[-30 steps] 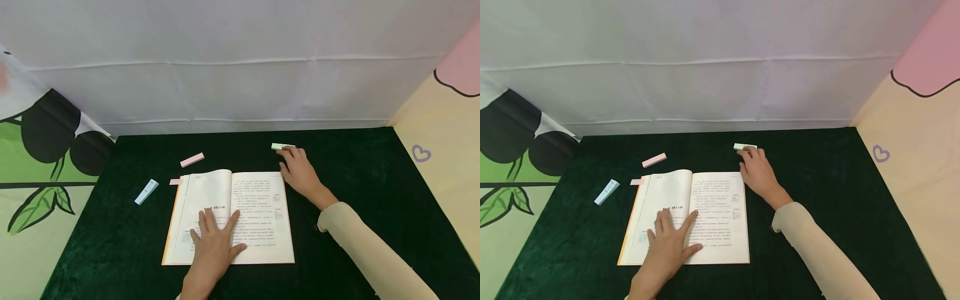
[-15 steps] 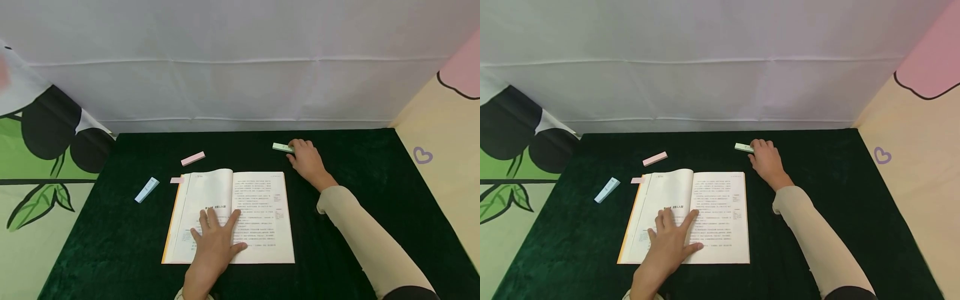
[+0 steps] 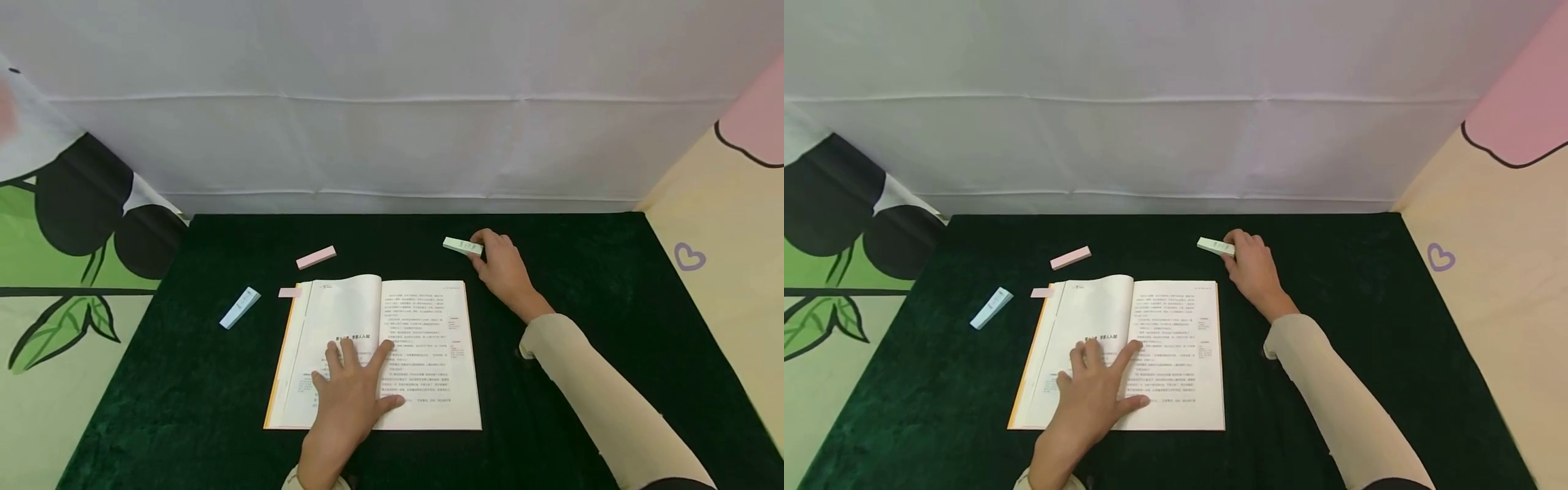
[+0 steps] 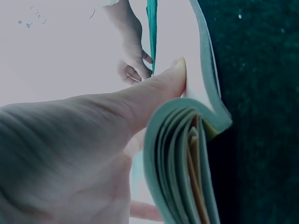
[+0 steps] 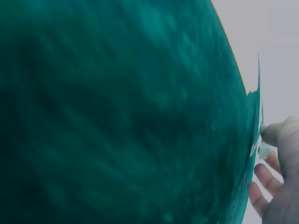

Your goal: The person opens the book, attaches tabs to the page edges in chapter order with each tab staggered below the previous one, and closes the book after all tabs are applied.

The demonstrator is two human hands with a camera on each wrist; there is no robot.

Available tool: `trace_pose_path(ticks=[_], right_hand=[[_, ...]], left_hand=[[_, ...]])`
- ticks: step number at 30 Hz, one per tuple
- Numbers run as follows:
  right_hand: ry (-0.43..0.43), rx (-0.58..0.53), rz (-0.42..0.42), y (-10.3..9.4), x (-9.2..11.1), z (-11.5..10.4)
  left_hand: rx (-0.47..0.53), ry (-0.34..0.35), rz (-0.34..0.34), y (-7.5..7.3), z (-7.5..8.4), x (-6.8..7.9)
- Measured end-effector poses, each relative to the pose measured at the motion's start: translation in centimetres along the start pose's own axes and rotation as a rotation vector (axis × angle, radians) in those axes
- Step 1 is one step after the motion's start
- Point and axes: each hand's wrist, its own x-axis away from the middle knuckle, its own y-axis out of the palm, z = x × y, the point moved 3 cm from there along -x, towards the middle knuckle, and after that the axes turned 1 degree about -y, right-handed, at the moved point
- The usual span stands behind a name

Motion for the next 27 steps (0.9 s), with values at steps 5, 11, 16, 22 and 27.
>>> trace_pose_path(ticks=[5,11,16,22,27], right_hand=[[-0.041,-0.068,0.031,-0.5,2.2,-1.4],[-0.058,-0.122,-0.004,-0.7,5.4,-2.9],[-0.089,-0.122,-0.049,-0.4,7.9,-3.8],[-0.169,-0.096,-0.073,0.2,10.3,-4.7],[-0.220,-0.079,-0.117,0.8,12.2,-5.5]], left_hand=[[-0.027,0.007,0.022,0.0,0.1,-0.2],[-0.029,0.005,0.028,0.0,0.2,-0.2],[-0.024,-0.007,0.015,-0.2,0.2,-0.3],[-0.002,-0.022,0.001,-0.2,0.1,-0.3],[0.003,-0.024,0.006,-0.1,0.0,-0.2]])
